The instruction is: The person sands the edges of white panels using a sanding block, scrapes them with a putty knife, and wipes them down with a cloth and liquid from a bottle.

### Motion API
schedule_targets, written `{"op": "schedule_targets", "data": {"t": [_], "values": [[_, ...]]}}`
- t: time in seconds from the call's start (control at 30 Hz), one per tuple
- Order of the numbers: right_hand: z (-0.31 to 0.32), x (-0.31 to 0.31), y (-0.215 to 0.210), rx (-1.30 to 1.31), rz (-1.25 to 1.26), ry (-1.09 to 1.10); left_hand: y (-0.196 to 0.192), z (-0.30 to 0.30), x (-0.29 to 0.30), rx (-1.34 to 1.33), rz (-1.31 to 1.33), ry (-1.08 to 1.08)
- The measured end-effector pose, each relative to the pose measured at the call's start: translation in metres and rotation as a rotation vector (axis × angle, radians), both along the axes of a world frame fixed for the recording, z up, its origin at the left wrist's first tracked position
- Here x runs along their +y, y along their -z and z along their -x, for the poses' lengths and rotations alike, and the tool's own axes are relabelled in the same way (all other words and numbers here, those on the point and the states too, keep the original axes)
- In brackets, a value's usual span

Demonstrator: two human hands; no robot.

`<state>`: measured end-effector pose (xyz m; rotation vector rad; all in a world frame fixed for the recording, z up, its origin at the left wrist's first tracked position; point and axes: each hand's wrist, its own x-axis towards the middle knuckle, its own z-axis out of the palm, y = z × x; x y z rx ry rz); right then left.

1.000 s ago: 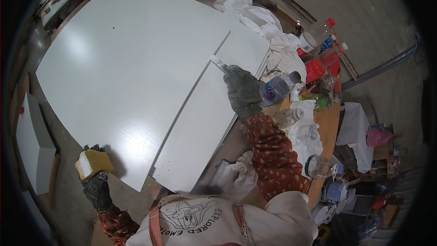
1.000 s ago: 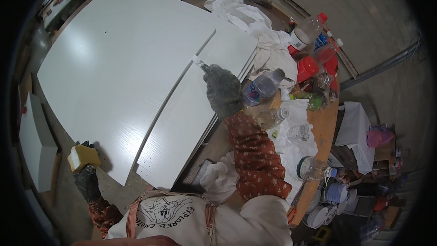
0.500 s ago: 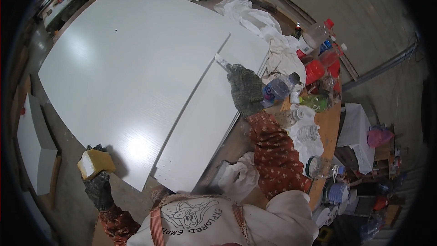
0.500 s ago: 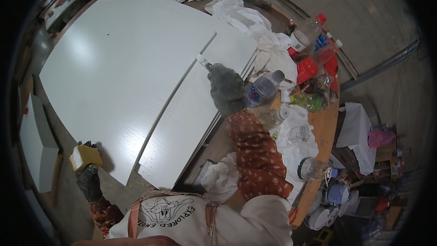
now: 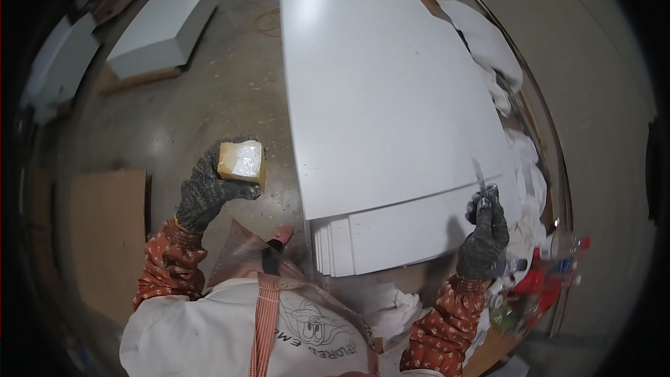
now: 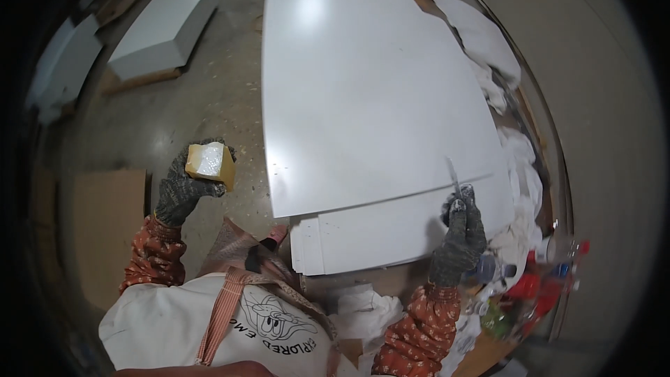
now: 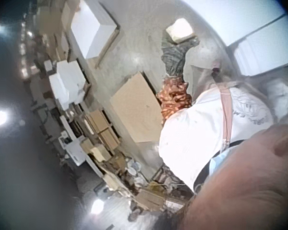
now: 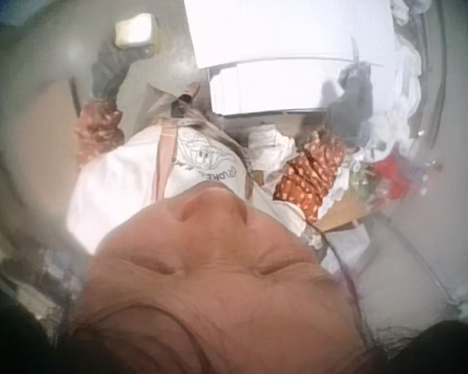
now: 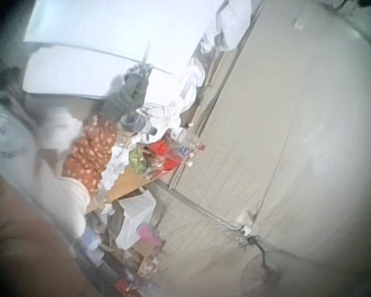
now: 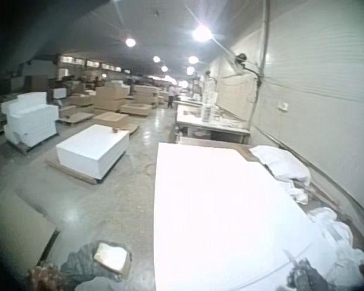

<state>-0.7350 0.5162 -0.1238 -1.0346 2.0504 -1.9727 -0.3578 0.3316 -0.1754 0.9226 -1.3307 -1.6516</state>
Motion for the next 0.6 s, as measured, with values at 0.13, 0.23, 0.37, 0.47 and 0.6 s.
{"op": "schedule_targets", "data": {"t": [0.13, 0.23, 0.37, 0.47, 0.6], "values": [[-0.022, -0.032, -0.026, -0.358, 0.087, -0.283, -0.005, -0.006, -0.001, -0.152, 0.106, -0.006], [-0.025, -0.031, -0.031, -0.457, 0.107, -0.404, -0.005, -0.009, -0.003, -0.102, 0.143, -0.038], [-0.019, -0.012, -0.047, -0.479, 0.165, -0.493, 0.010, -0.015, -0.001, -0.052, 0.225, -0.045], [-0.010, -0.014, -0.049, -0.450, 0.164, -0.498, 0.022, -0.024, 0.003, -0.066, 0.355, -0.014], [-0.024, -0.050, -0.055, -0.379, 0.146, -0.563, 0.015, -0.040, 0.009, -0.027, 0.226, -0.130]]}}
